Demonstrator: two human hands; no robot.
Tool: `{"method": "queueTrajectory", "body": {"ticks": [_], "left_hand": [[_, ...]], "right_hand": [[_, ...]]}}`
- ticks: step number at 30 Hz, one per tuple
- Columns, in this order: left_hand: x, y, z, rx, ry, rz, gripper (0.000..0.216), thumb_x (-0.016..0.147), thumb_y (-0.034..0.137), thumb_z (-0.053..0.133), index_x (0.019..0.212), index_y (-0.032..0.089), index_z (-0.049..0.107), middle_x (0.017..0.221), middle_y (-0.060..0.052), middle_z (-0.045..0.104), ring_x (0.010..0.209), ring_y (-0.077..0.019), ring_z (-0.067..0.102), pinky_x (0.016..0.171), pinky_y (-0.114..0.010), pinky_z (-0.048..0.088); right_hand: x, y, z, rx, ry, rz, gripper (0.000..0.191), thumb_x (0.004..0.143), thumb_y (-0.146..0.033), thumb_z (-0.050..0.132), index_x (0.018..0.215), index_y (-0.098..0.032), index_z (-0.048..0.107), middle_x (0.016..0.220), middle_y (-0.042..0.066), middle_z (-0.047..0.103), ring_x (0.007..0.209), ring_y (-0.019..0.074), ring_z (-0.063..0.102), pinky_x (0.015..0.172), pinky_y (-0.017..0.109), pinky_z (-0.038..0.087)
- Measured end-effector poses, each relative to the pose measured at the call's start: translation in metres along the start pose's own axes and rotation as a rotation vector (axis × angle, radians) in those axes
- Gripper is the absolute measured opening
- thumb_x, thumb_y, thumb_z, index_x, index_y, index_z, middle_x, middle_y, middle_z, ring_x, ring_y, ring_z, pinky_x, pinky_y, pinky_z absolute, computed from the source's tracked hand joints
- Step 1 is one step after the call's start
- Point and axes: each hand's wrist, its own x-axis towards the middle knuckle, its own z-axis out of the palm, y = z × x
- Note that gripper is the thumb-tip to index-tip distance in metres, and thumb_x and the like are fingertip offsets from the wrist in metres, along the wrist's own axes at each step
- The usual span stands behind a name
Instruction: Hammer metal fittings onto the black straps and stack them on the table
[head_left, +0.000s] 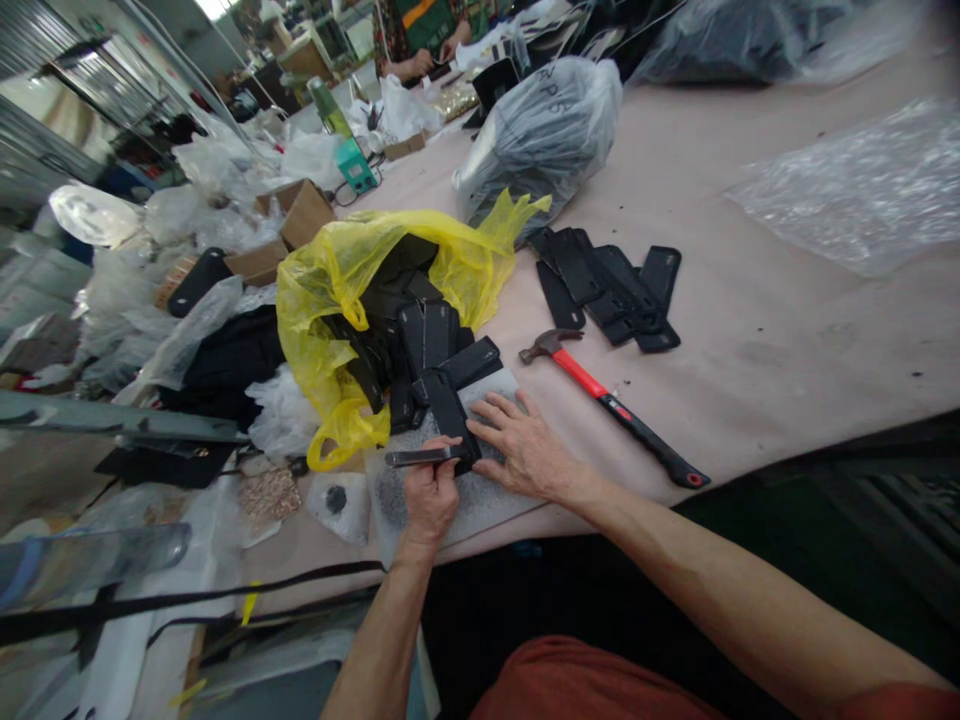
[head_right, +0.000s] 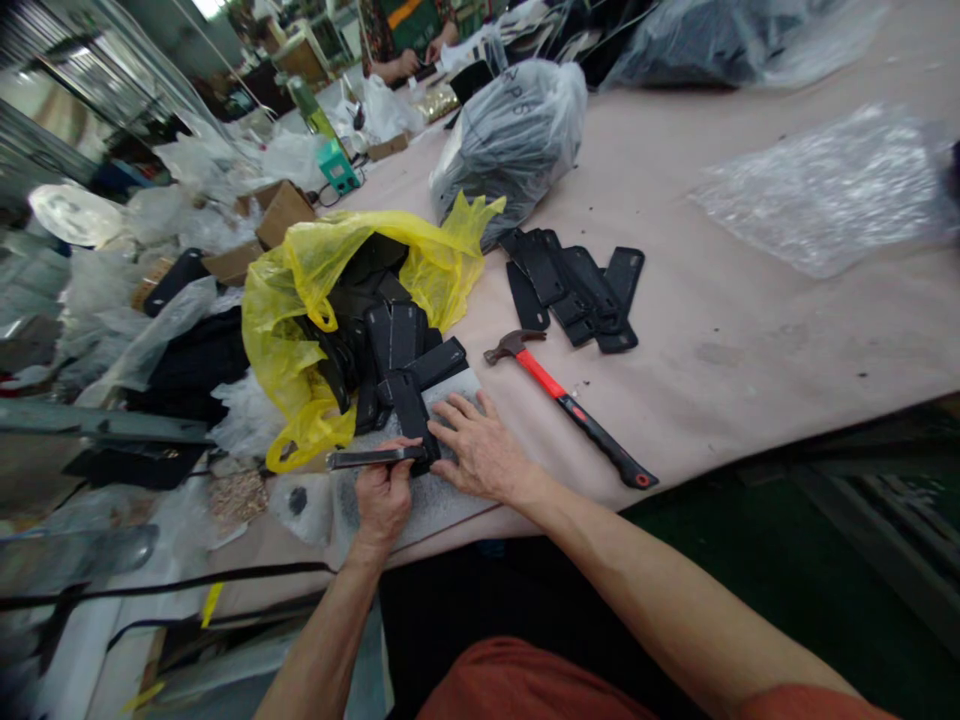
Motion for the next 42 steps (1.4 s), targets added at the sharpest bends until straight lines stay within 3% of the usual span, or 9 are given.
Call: {"method": "queueTrajectory", "body": {"ticks": [7, 19, 24, 27, 31, 34, 38, 40, 42], "left_hand": [[0.003, 0.0, 0.004, 0.065, -0.023, 0.046, 0.021, 0.091, 0.02, 0.047, 0.1, 0.018, 0.066, 0.102, -0.007, 0.072, 0.101, -0.0228, 0.067, 0.091, -0.04, 0.054], [0.003, 0.0, 0.009, 0.056, -0.125, -0.081, 0.027, 0.09, 0.016, 0.043, 0.108, 0.021, 0.063, 0.11, -0.007, 0.072, 0.107, -0.0221, 0.066, 0.095, -0.038, 0.053], [0.003, 0.001, 0.008, 0.024, -0.14, -0.087, 0.025, 0.09, 0.014, 0.045, 0.109, 0.017, 0.061, 0.112, -0.008, 0.071, 0.108, -0.0226, 0.065, 0.096, -0.036, 0.05], [0.001, 0.002, 0.01, 0.011, -0.103, -0.074, 0.024, 0.09, 0.014, 0.045, 0.108, 0.017, 0.061, 0.11, -0.009, 0.072, 0.105, -0.0227, 0.066, 0.093, -0.034, 0.05], [-0.001, 0.002, 0.011, 0.022, -0.08, -0.056, 0.021, 0.088, 0.014, 0.047, 0.104, 0.018, 0.061, 0.105, -0.009, 0.071, 0.101, -0.0244, 0.066, 0.088, -0.034, 0.051], [-0.001, 0.001, 0.011, 0.016, -0.075, -0.056, 0.019, 0.088, 0.016, 0.047, 0.101, 0.019, 0.06, 0.101, -0.009, 0.07, 0.101, -0.0253, 0.066, 0.087, -0.035, 0.051], [-0.002, -0.002, 0.012, 0.004, -0.079, -0.064, 0.018, 0.088, 0.017, 0.047, 0.1, 0.023, 0.058, 0.098, -0.006, 0.07, 0.101, -0.0236, 0.066, 0.088, -0.034, 0.052], [-0.002, -0.002, 0.013, 0.007, -0.075, -0.07, 0.018, 0.087, 0.016, 0.047, 0.1, 0.024, 0.057, 0.097, -0.005, 0.07, 0.1, -0.0228, 0.066, 0.087, -0.034, 0.052], [-0.003, -0.002, 0.013, 0.007, -0.067, -0.066, 0.018, 0.086, 0.016, 0.048, 0.1, 0.024, 0.056, 0.096, -0.005, 0.07, 0.099, -0.0228, 0.067, 0.086, -0.035, 0.053]], "right_hand": [[-0.001, 0.0, 0.001, 0.003, 0.005, 0.001, 0.055, 0.086, -0.044, 0.062, 0.134, -0.02, 0.055, 0.147, 0.013, 0.046, 0.138, 0.0355, 0.032, 0.112, 0.062, 0.018], [-0.008, 0.011, -0.013, 0.001, 0.035, 0.003, 0.045, 0.089, -0.037, 0.059, 0.131, -0.022, 0.057, 0.143, 0.012, 0.049, 0.135, 0.0304, 0.039, 0.111, 0.055, 0.025], [-0.03, 0.047, -0.05, -0.203, 0.213, 0.307, 0.042, 0.089, -0.034, 0.055, 0.128, -0.017, 0.055, 0.136, 0.017, 0.052, 0.123, 0.033, 0.048, 0.099, 0.048, 0.037], [-0.044, 0.068, -0.062, -0.269, 0.092, 0.548, 0.041, 0.085, -0.036, 0.06, 0.117, -0.012, 0.057, 0.117, 0.02, 0.059, 0.109, 0.0334, 0.054, 0.089, 0.042, 0.042], [-0.047, 0.076, -0.065, 0.143, -0.006, 0.836, 0.016, 0.078, -0.023, 0.06, 0.092, -0.015, 0.057, 0.096, 0.014, 0.062, 0.093, 0.0261, 0.059, 0.077, 0.034, 0.044], [-0.039, 0.065, -0.068, 0.526, -0.046, 0.955, 0.006, 0.077, -0.018, 0.058, 0.08, -0.018, 0.052, 0.074, 0.006, 0.06, 0.066, 0.0173, 0.057, 0.058, 0.028, 0.045], [-0.03, 0.03, -0.09, 0.647, -0.071, 0.926, 0.014, 0.086, -0.026, 0.048, 0.074, -0.02, 0.046, 0.058, -0.003, 0.048, 0.041, 0.0092, 0.04, 0.039, 0.023, 0.036], [-0.025, 0.002, -0.109, 0.647, 0.057, 0.84, 0.022, 0.093, -0.036, 0.042, 0.079, -0.021, 0.047, 0.056, -0.005, 0.044, 0.038, 0.0084, 0.037, 0.036, 0.021, 0.031], [-0.021, -0.027, -0.131, 0.56, 0.276, 0.622, 0.03, 0.095, -0.047, 0.041, 0.082, -0.021, 0.05, 0.056, -0.006, 0.045, 0.04, 0.0087, 0.039, 0.038, 0.021, 0.031]]}}
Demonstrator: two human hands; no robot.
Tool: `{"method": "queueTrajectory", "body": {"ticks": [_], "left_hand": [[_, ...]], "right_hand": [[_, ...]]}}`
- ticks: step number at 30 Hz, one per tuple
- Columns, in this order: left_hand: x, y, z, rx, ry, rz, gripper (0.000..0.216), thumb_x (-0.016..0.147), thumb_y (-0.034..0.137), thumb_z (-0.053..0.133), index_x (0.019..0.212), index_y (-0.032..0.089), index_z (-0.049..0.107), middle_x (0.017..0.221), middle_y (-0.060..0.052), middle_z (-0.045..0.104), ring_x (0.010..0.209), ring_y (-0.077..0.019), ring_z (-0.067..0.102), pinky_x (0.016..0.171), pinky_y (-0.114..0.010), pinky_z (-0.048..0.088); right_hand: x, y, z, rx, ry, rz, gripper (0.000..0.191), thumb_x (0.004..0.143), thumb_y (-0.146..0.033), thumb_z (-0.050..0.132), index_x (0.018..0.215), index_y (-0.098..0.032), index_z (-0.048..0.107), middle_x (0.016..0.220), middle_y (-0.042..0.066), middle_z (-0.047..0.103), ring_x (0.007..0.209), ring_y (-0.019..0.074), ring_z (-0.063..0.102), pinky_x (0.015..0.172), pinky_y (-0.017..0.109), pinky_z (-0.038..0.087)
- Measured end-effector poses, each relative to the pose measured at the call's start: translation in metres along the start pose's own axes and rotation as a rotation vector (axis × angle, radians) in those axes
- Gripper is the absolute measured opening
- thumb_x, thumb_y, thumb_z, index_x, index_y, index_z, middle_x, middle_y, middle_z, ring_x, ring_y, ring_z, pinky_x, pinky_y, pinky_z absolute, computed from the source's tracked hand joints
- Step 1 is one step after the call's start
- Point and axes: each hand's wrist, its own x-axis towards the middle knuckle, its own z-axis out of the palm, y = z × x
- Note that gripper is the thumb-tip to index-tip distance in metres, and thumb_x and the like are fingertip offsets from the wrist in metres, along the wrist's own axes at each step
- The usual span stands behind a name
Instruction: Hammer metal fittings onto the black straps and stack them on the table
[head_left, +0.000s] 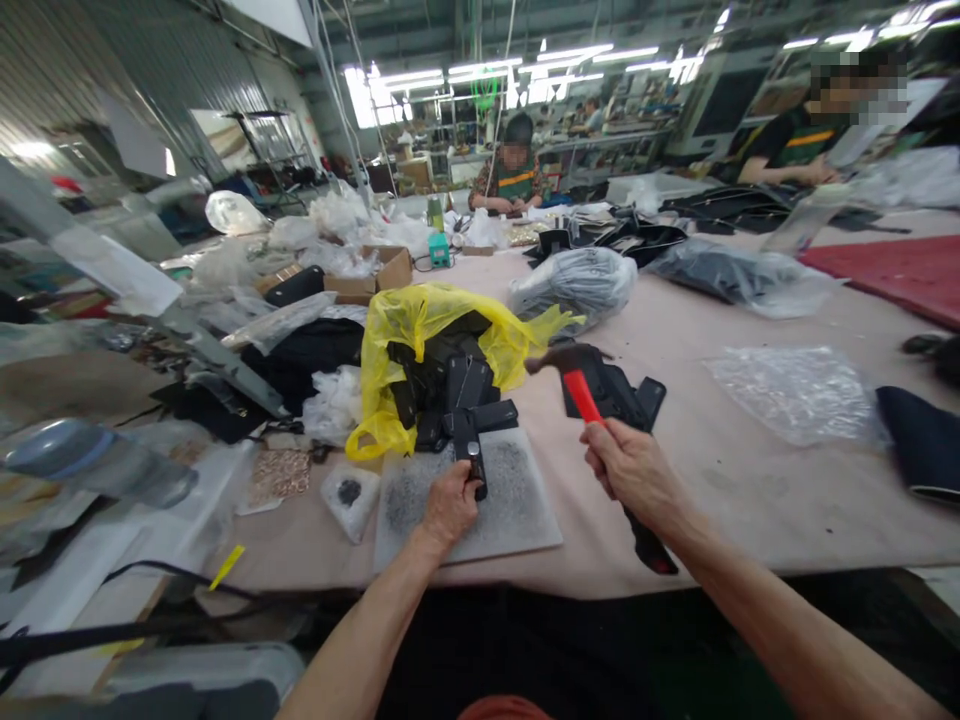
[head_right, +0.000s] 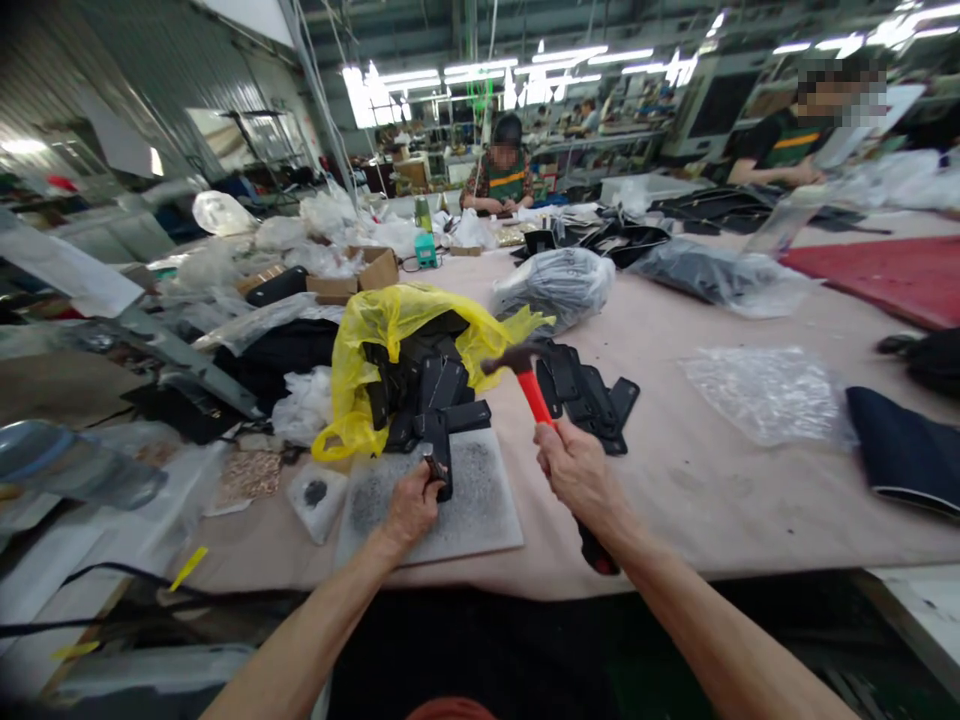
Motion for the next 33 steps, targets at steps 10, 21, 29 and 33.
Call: {"method": "queueTrajectory", "body": {"ticks": [10, 21, 29, 33], "left_hand": [[0.0, 0.008, -0.006, 0.014, 0.024, 0.065, 0.016, 0.086, 0.013, 0.047, 0.093, 0.025, 0.055, 0.089, -0.004, 0.069, 0.088, -0.0249, 0.068, 0.076, -0.035, 0.053], [-0.001, 0.005, -0.004, 0.04, 0.051, 0.068, 0.014, 0.085, 0.013, 0.049, 0.089, 0.024, 0.056, 0.085, -0.004, 0.069, 0.084, -0.0245, 0.068, 0.073, -0.034, 0.053], [0.005, 0.001, -0.002, 0.051, 0.029, 0.044, 0.015, 0.086, 0.017, 0.048, 0.092, 0.024, 0.06, 0.087, -0.005, 0.069, 0.085, -0.0241, 0.068, 0.076, -0.035, 0.054], [0.002, 0.003, -0.005, 0.021, 0.033, 0.015, 0.02, 0.085, 0.022, 0.046, 0.095, 0.024, 0.063, 0.09, -0.004, 0.072, 0.085, -0.0256, 0.069, 0.076, -0.038, 0.056]], "right_hand": [[-0.032, -0.057, -0.006, -0.871, -0.062, -0.791, 0.029, 0.098, -0.038, 0.042, 0.075, -0.022, 0.048, 0.057, -0.002, 0.052, 0.043, 0.011, 0.041, 0.047, 0.029, 0.018], [-0.032, -0.062, -0.012, -0.766, -0.004, -0.759, 0.027, 0.098, -0.037, 0.044, 0.075, -0.023, 0.046, 0.054, -0.004, 0.049, 0.041, 0.011, 0.04, 0.045, 0.028, 0.018], [-0.035, -0.045, -0.009, -0.909, -0.145, -0.779, 0.028, 0.098, -0.036, 0.041, 0.075, -0.022, 0.05, 0.052, -0.002, 0.05, 0.041, 0.0133, 0.038, 0.047, 0.031, 0.016], [-0.024, -0.016, -0.01, -0.791, -0.181, -0.385, 0.029, 0.098, -0.036, 0.039, 0.079, -0.02, 0.054, 0.062, 0.0, 0.056, 0.053, 0.0131, 0.047, 0.053, 0.027, 0.027]]}}
